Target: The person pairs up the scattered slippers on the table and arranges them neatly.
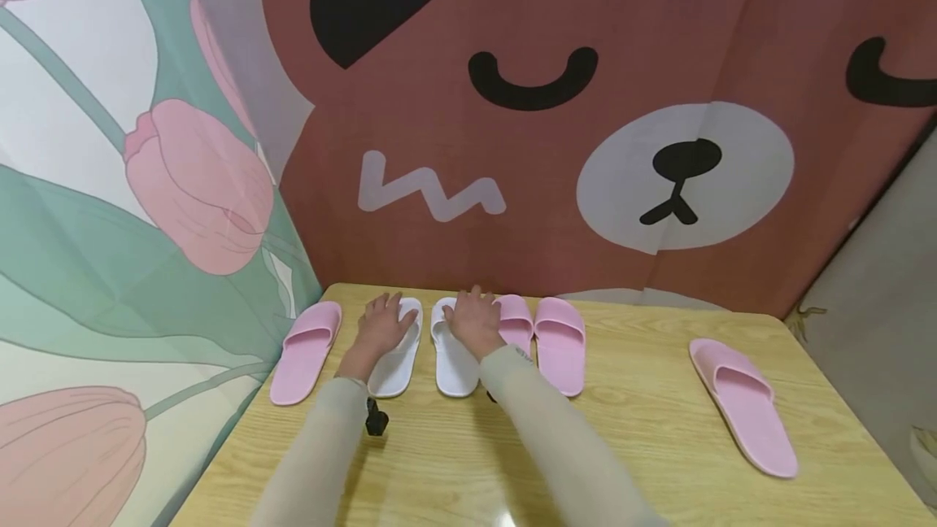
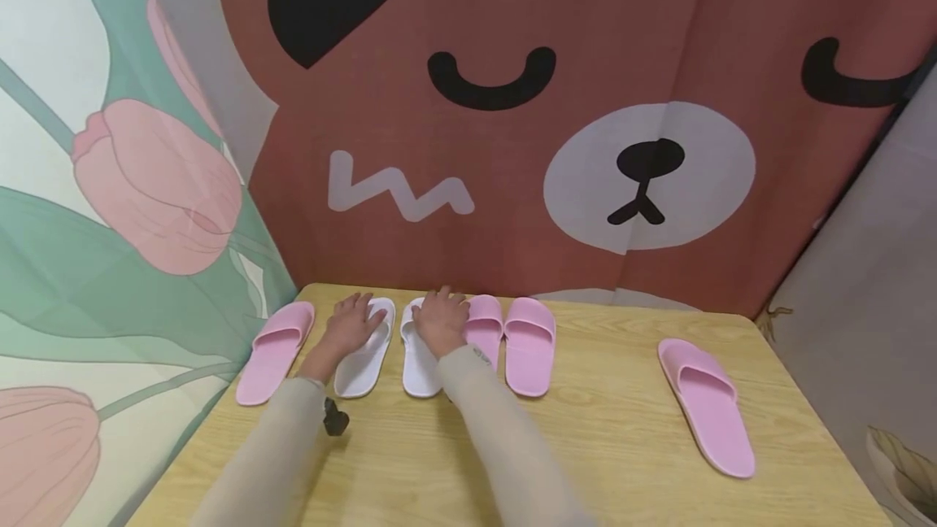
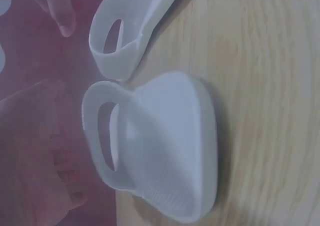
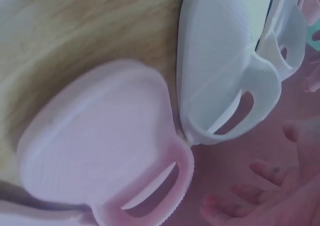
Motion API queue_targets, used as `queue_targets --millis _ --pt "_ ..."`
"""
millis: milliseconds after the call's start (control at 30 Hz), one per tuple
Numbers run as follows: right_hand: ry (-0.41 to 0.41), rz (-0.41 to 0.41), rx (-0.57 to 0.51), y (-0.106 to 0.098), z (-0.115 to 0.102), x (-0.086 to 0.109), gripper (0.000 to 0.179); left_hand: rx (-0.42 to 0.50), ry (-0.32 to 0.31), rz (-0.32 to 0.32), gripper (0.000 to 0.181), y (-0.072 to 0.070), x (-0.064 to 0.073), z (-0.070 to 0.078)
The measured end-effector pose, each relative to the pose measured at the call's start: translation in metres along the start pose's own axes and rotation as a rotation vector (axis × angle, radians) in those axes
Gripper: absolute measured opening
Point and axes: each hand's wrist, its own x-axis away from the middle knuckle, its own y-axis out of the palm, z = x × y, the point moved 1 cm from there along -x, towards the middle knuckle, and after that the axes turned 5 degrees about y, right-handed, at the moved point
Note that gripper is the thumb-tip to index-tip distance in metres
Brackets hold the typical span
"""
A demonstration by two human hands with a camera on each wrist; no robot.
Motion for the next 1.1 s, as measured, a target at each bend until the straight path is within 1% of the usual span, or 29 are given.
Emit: queue_targets --millis 200,300,500,667,867,1100 --pt "-0.011 0.013 0.01 -0.007 0.006 -0.002 0.058 -0.028 0.016 0.01 0.065 -0.013 0.003 0.003" --pt "-0.008 0.016 0.015 -0.01 0.009 -0.003 0.057 -0.043 0.022 0.002 0.065 -0.017 0.004 0.004" --pt "-0.007 -0.004 0.017 -0.017 0.016 -0.003 0.057 -0.066 0.029 -0.017 0.067 -0.019 0.007 0.0" --pt "-0.016 0.004 0.028 -0.022 0.024 -0.003 0.055 -0.08 0.032 -0.031 0.067 -0.022 0.009 -0.001" --pt "-0.012 -0.003 0.048 -0.026 0.031 -0.002 0.057 -0.097 0.052 -0.018 0.066 -0.025 0.013 -0.001" --pt "-0.012 -0.015 0.042 -0.03 0.037 -0.002 0.059 -0.119 0.068 -0.021 0.067 -0.027 0.015 -0.003"
